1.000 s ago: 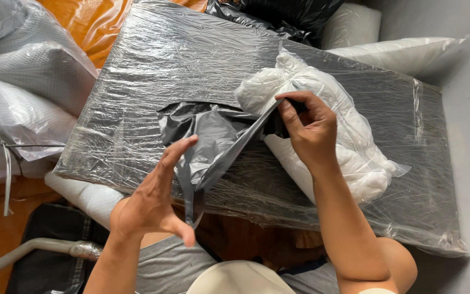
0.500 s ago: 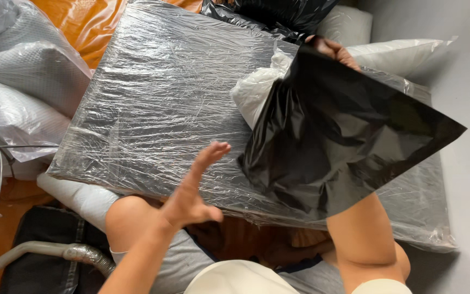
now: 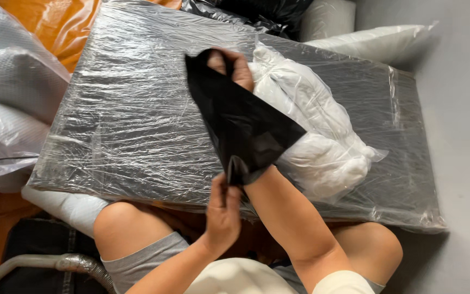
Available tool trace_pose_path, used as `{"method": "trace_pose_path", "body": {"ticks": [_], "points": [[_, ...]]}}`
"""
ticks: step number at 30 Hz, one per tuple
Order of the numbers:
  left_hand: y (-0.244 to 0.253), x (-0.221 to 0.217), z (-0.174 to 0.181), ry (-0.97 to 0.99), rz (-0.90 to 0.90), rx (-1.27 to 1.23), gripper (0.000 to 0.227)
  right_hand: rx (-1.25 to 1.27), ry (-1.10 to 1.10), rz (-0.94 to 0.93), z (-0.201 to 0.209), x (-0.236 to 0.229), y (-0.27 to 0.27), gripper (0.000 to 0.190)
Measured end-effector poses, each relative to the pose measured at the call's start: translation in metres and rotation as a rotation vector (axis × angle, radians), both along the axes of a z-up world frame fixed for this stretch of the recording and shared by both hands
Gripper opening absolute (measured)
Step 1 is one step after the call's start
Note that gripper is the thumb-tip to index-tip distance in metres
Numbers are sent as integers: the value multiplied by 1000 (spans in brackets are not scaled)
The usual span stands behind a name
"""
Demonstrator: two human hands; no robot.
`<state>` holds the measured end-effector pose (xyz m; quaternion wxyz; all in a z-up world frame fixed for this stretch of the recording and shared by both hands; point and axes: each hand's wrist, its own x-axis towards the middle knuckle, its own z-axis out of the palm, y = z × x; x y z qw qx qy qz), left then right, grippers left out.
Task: The person places a white pillow on a plastic-wrapped surface, then wraps it in a black plastic bag by hand. The person folds and smooths the bag around the pillow to enclose it.
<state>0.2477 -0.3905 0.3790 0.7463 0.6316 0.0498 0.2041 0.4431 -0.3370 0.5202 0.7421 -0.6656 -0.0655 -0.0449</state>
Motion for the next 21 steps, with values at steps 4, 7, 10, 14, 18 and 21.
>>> {"method": "trace_pose_path", "body": {"ticks": [4, 7, 10, 14, 18, 21], "points": [[29, 4, -2, 73, 151, -104, 20, 46, 27, -23, -22, -28, 15, 18], [44, 1, 9, -149, 59, -385, 31, 94, 53, -34, -27, -20, 30, 19], [40, -4, 17, -192, -128, 61, 108, 144, 75, -41, -28, -24, 30, 20], [39, 5, 14, 17, 118, -11, 48, -151, -81, -78, -26, -30, 28, 21], [65, 12, 4, 124, 441, 72, 20, -10, -65, 272, -35, -22, 22, 35], [110, 28, 18, 323, 536, -3, 24, -201, -297, 427, -43, 12, -5, 45]]}}
